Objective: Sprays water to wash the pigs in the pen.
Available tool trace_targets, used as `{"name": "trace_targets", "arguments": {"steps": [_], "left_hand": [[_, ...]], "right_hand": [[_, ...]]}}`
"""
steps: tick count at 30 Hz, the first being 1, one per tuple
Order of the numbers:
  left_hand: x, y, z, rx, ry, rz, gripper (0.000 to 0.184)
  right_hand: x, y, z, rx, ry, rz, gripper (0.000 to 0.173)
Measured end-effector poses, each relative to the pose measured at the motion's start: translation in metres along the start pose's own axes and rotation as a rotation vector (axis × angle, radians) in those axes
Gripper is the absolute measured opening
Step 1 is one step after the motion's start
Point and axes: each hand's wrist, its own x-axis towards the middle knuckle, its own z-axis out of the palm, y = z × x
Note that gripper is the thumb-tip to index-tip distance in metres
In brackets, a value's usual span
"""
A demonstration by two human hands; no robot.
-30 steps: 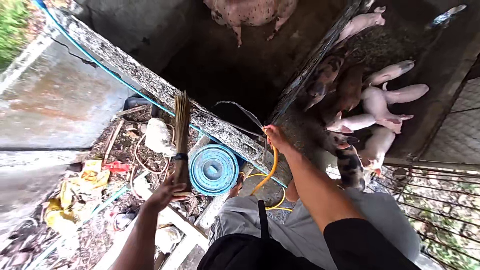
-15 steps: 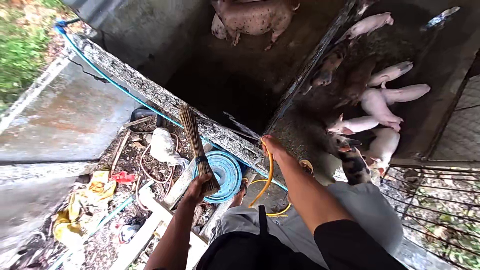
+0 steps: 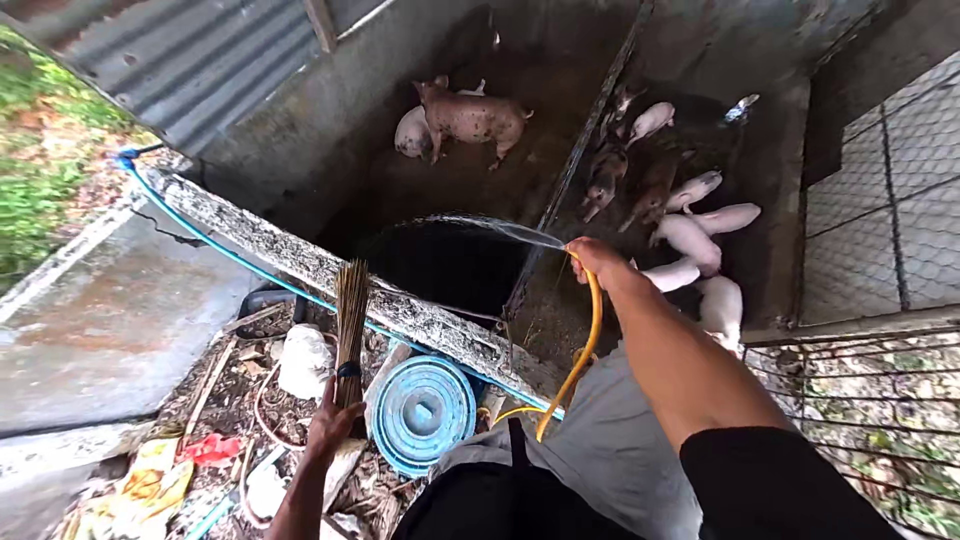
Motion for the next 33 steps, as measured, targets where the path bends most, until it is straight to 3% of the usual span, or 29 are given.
{"name": "trace_targets", "arguments": {"steps": [8, 12, 18, 21, 26, 33], "left_hand": [[-0.015, 0.026, -0.079, 0.770, 0.076, 0.086, 0.090], [0.022, 0.057, -0.096, 0.948, 0.014, 0.039, 0.090], [0.083, 0.093, -0.059, 1.164, -0.149, 0.022, 0.084], [0.087, 0.129, -0.055, 1.238, -0.209, 0.057, 0.069], [0.096, 0.163, -0.056, 1.336, -0.269, 0.086, 0.062], [0.082, 0.185, -0.045, 1.403, -0.305, 0.047, 0.073]], "right_hand": [[0.005, 0.010, -0.013, 0.139, 0.036, -0.033, 0.020], [0.000, 0.000, -0.013, 0.220, 0.069, -0.082, 0.024], [0.001, 0.001, -0.008, 0.280, 0.083, -0.095, 0.026], [0.003, 0.005, -0.009, 0.269, 0.055, -0.083, 0.029], [0.001, 0.002, -0.009, 0.296, 0.041, -0.096, 0.023], [0.008, 0.005, -0.005, 0.306, 0.032, -0.085, 0.025]]}}
